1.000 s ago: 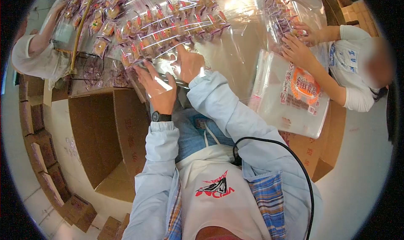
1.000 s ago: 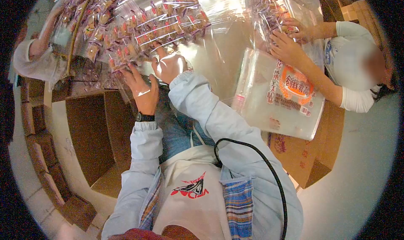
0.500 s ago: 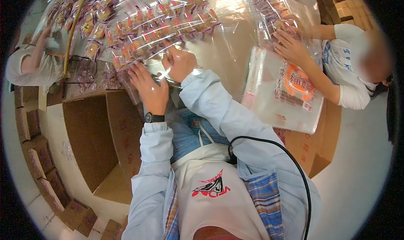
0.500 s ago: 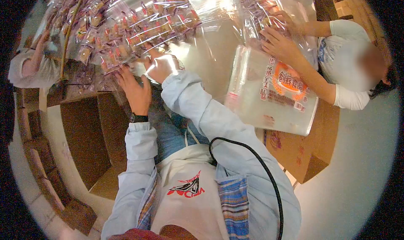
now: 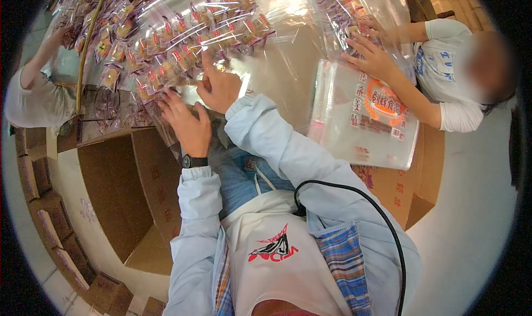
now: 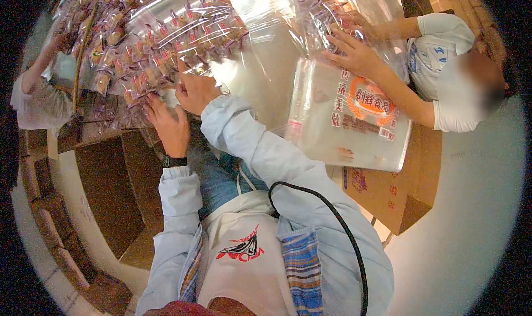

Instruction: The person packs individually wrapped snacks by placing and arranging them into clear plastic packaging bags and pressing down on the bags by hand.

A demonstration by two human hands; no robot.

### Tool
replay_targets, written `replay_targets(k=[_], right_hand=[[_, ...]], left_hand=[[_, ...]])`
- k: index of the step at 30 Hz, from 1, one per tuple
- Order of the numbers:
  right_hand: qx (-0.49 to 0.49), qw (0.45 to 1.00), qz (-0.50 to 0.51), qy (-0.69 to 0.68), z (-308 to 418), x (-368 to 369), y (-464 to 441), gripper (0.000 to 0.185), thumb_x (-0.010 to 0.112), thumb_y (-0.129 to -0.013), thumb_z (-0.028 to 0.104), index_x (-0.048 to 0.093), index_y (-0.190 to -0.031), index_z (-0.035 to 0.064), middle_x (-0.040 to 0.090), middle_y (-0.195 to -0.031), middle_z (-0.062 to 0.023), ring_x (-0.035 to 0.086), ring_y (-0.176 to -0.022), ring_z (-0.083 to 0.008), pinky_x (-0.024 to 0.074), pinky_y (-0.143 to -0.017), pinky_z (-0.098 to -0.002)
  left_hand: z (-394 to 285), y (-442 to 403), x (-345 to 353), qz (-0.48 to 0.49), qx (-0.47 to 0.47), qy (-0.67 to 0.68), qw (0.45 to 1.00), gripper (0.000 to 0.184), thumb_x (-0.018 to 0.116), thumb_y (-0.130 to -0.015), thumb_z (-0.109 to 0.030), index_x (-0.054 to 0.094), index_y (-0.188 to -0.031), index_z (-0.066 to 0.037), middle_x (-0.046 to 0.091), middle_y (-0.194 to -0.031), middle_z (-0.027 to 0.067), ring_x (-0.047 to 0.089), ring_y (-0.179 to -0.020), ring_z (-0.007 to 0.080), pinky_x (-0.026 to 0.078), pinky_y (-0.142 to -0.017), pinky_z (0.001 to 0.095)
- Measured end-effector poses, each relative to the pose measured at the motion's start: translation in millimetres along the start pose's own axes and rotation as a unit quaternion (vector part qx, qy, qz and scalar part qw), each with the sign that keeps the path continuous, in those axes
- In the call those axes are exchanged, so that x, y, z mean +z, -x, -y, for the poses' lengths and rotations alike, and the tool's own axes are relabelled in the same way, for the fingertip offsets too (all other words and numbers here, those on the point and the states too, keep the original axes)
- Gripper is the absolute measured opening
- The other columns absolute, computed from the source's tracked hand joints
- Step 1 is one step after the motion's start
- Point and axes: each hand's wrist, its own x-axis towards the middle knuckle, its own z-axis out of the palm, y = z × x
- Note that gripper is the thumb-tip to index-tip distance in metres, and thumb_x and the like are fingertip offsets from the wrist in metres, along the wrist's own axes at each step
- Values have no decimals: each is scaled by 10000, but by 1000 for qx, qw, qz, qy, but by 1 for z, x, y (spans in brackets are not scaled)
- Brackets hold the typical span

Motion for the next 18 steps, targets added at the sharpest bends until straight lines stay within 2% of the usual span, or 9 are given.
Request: replay_targets(k=[1,4,7,10,13,16,18], right_hand=[[6,999,37,27,2,-7,-1,820,672,-875,191,313,-1605,90,672,-691,-77,665,-593,-319,531,-558,-448],[-11,1000,10,11,2,-8,-3,796,658,-877,173,334,-1602,118,678,-702,-84,661,-587,-323,531,-562,-449],[-15,999,22,18,4,-11,-4,789,643,-880,159,332,-1605,133,683,-708,-95,664,-596,-326,537,-575,-451],[-15,997,58,58,2,-11,-3,731,637,-878,158,401,-1570,152,674,-693,-103,664,-593,-328,539,-579,-456],[-59,998,-10,15,-5,-4,0,643,636,-875,157,493,-1502,184,650,-657,-98,648,-568,-323,524,-562,-456],[5,999,14,29,6,-10,-2,559,636,-874,159,557,-1426,200,632,-630,-90,636,-549,-323,511,-551,-452],[9,999,20,37,2,-10,-2,564,638,-877,162,547,-1433,197,633,-632,-88,640,-555,-319,508,-551,-446]], left_hand=[[-2,0,-1,2,-6,5,1000,783,560,-978,-247,197,-1598,63,289,-1609,338,188,-1510,552,200,-1220,622],[-3,0,-2,8,-11,6,1000,775,566,-975,-243,213,-1597,55,294,-1616,320,181,-1515,548,200,-1217,630],[-3,0,-3,21,-22,3,1000,790,552,-981,-281,206,-1589,86,246,-1634,334,180,-1522,527,163,-1244,581],[0,2,1,3,6,-45,999,794,573,-975,-264,208,-1589,83,262,-1622,344,204,-1509,538,186,-1241,575],[0,6,0,-34,38,5,999,803,605,-958,-243,219,-1582,84,281,-1606,354,237,-1489,546,225,-1236,557],[3,-7,-6,-37,42,56,997,784,640,-926,-187,275,-1554,111,347,-1574,345,297,-1455,557,288,-1205,549],[4,-12,-6,-45,43,41,997,770,655,-912,-192,316,-1540,98,383,-1542,358,331,-1432,558,305,-1192,558]])
